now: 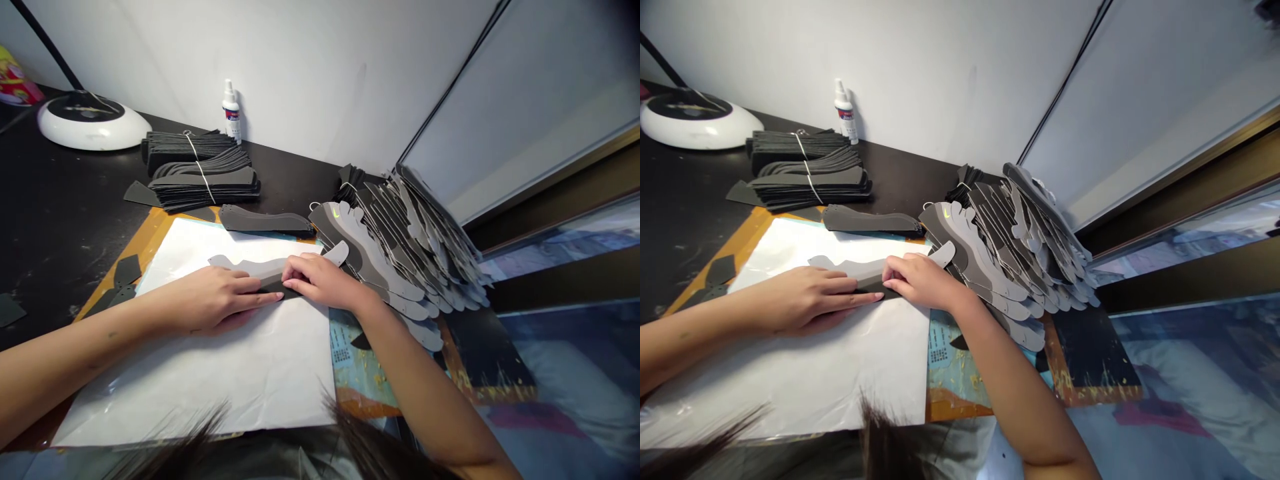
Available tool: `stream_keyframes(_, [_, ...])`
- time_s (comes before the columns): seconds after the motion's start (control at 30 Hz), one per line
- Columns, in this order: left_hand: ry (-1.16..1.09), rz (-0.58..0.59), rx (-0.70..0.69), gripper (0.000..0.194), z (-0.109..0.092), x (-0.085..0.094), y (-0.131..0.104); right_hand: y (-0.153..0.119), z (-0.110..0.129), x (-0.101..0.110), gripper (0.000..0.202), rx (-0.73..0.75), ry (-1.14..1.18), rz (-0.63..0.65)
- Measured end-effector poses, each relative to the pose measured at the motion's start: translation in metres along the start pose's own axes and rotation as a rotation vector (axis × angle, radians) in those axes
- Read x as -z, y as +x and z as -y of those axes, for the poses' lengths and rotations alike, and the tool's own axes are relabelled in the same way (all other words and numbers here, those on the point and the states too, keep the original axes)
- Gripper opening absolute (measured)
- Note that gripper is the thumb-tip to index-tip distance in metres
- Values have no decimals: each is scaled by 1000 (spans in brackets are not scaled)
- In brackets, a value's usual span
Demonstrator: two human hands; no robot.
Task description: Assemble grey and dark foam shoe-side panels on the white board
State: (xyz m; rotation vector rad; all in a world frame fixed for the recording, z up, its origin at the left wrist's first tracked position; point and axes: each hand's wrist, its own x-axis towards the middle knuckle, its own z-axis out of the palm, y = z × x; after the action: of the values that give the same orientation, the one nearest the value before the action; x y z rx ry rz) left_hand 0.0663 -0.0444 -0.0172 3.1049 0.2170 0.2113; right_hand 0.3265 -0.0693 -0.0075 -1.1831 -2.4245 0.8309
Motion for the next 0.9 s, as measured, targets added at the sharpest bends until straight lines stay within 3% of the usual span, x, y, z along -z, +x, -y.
stream_keyframes(0.47, [-29, -31, 1, 42, 0, 1, 1, 1, 7, 1, 10, 2, -95, 52])
stream_keyframes(0.67, [-28, -27, 6, 44, 0, 2, 0, -4, 10, 6, 6, 4, -255, 13])
stream_keyframes(0.9, [-66, -28, 25, 46, 2, 1, -1, -7, -4, 13, 9, -48, -57, 36])
